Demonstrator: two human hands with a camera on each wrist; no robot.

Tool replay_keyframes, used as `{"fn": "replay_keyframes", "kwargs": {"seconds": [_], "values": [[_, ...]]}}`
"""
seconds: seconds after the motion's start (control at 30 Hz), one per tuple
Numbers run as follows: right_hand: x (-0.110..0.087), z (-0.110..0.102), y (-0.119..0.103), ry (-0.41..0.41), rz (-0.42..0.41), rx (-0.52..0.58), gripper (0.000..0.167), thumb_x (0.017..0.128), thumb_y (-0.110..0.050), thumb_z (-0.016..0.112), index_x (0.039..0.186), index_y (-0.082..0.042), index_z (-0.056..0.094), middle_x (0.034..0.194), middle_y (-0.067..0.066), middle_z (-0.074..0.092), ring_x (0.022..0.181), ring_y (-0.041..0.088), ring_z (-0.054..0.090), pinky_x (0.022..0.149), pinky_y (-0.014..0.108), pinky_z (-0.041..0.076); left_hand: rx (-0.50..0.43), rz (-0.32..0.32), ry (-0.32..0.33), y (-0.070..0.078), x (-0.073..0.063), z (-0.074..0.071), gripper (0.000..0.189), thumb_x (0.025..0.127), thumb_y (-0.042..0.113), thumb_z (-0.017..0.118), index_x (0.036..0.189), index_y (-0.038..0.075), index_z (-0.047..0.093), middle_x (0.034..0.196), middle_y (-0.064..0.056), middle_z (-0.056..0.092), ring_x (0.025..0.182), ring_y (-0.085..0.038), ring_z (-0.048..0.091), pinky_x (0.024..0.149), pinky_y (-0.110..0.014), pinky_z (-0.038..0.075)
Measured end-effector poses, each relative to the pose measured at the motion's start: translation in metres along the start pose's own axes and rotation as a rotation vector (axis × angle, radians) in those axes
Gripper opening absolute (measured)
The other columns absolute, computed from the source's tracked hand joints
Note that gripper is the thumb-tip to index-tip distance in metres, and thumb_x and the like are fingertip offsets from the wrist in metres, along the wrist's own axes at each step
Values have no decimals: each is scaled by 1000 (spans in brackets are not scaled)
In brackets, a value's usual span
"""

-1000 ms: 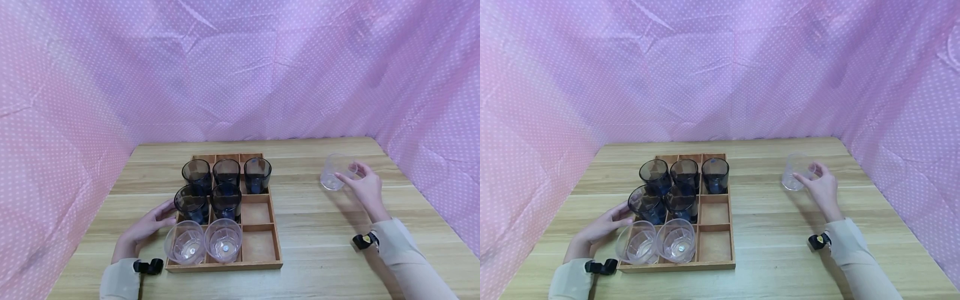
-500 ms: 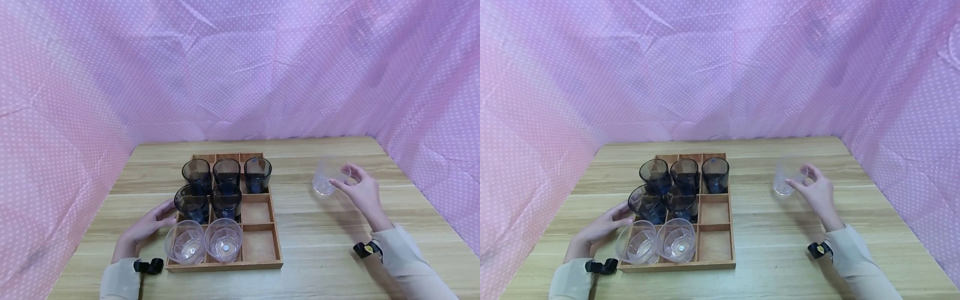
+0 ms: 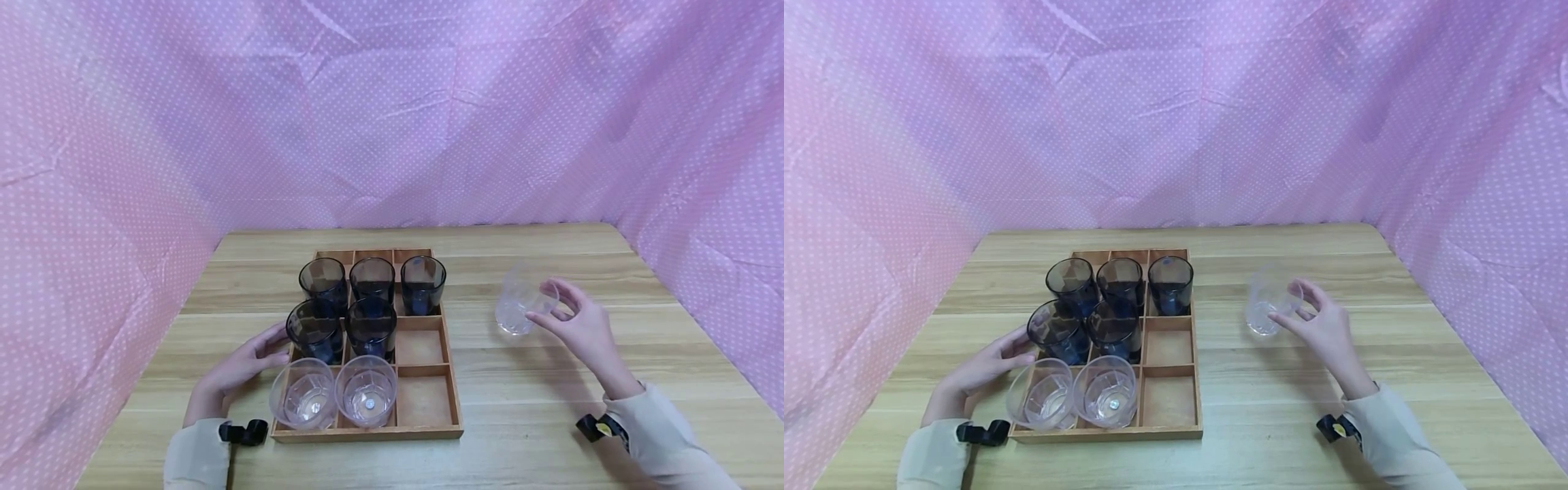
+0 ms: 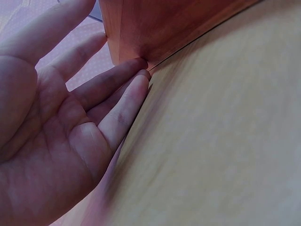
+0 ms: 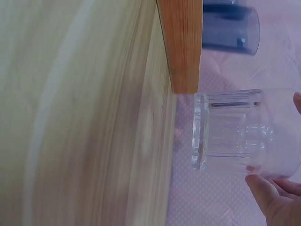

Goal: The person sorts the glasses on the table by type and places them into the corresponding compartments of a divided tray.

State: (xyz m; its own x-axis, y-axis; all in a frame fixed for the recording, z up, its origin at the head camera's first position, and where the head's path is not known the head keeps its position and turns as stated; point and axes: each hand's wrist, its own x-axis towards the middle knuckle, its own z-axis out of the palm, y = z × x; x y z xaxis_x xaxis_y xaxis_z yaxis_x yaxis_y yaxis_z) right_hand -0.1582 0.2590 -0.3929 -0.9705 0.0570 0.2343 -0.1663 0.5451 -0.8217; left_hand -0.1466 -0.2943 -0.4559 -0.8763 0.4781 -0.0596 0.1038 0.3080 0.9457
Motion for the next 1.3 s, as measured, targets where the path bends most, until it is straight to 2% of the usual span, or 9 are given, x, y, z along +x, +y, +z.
{"fn": "replay_keyframes", "kwargs": {"seconds": [0.17,0.33,0.53,0.8,1.13,1.3], "values": [[-11,8,-10,-33,-37,18,67,78,-17,82,135,0,52,128,19,62,107,-21,47,82,3,47,-23,10,-8,1,0,0,73,96,9,56,152,-7,12,152,-37,21,120,20,40,99,-6,36],[-20,16,-20,-70,-83,65,66,76,-11,82,134,0,52,127,23,61,109,-20,49,83,5,49,-7,23,-6,1,-1,0,72,96,9,56,151,-10,13,151,-39,21,119,20,40,98,-5,35],[-29,24,-30,-117,-118,104,68,74,-8,83,133,0,52,128,25,60,110,-18,51,83,7,50,23,-6,15,2,-1,0,72,96,12,58,151,-7,16,151,-36,25,118,20,39,99,-5,33],[-39,32,-42,-169,-160,159,71,72,-3,83,134,3,51,130,24,60,112,-16,52,85,9,51,29,-10,17,3,-1,0,72,96,13,58,152,-6,15,151,-36,24,118,20,39,99,-4,32],[-47,45,-52,-225,-180,229,72,70,-3,84,134,4,51,130,29,58,111,-11,56,86,14,53,-5,3,1,0,0,0,72,96,10,57,152,-6,14,152,-36,22,119,19,41,99,-6,35],[-50,50,-55,-265,-183,263,72,71,-3,83,135,3,50,130,27,59,111,-8,58,87,16,53,-19,11,-8,-1,0,-1,72,96,9,56,152,-6,13,153,-36,21,120,19,41,99,-6,36]]}}
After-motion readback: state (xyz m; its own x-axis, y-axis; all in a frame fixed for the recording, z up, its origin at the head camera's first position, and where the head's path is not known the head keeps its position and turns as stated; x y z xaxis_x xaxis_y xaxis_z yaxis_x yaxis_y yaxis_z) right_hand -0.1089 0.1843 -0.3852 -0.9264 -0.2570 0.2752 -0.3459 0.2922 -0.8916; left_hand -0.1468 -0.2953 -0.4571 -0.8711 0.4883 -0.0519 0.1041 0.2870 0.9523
